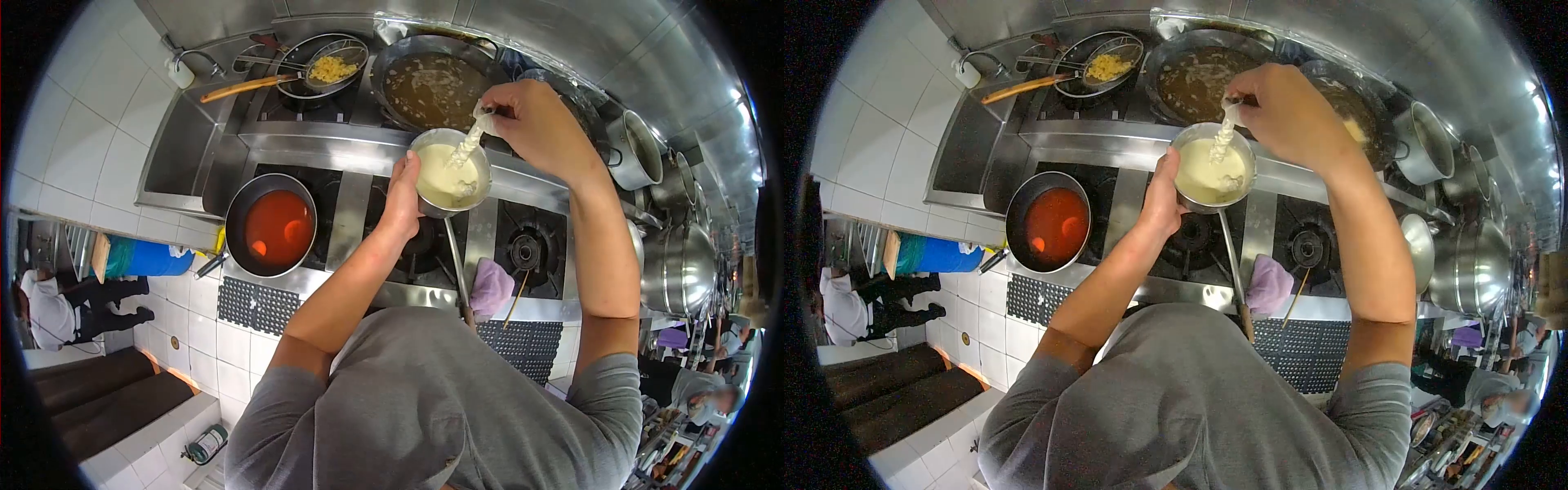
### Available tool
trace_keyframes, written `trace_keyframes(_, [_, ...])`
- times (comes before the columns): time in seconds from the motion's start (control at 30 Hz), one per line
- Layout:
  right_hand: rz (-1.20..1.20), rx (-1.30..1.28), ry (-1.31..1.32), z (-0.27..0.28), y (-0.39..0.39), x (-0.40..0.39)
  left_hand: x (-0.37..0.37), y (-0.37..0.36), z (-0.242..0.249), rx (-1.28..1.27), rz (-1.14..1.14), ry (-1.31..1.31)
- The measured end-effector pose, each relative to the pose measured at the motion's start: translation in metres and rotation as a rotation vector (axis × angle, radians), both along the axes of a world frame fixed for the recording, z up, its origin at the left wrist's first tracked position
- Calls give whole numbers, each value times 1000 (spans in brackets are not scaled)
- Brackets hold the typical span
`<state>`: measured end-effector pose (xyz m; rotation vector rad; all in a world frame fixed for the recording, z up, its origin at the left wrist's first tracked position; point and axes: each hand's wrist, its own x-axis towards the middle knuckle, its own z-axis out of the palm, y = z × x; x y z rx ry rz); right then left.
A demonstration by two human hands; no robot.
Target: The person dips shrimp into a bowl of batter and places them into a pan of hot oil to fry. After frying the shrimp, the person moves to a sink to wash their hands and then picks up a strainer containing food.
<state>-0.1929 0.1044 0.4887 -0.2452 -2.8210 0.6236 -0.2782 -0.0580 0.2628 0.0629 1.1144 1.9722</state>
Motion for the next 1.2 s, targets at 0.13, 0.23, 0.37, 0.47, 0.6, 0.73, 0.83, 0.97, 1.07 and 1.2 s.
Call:
trace_keyframes(0.13, [-5, -17, 21, 1, 20, -17, -8, 13, 4, 39, 9, -7])
trace_keyframes(0.23, [-10, -24, 24, 8, 37, -30, -15, 21, 1, 40, -14, 29])
trace_keyframes(0.37, [17, -91, 80, 8, 74, -51, -20, 32, 13, 36, 8, -12])
trace_keyframes(0.47, [53, -74, 113, 8, 109, -74, -26, 36, 8, 38, 15, 18])
trace_keyframes(0.6, [-52, -13, 30, 0, 136, -105, -25, 24, 9, -23, -12, 20])
trace_keyframes(0.73, [-68, 122, 1, -72, 177, -149, -25, 4, -21, -36, -12, 17])
trace_keyframes(0.83, [-78, 190, 10, -129, 196, -177, -19, -19, -23, -85, 6, 16])
trace_keyframes(0.97, [-101, 226, 16, -175, 197, -193, -14, -43, -33, -108, 46, -17])
trace_keyframes(1.07, [-131, 251, 27, -195, 183, -190, -10, -56, -39, -145, 100, -45])
trace_keyframes(1.2, [-138, 217, -116, -206, 141, -167, -6, -72, -63, -143, 95, -63])
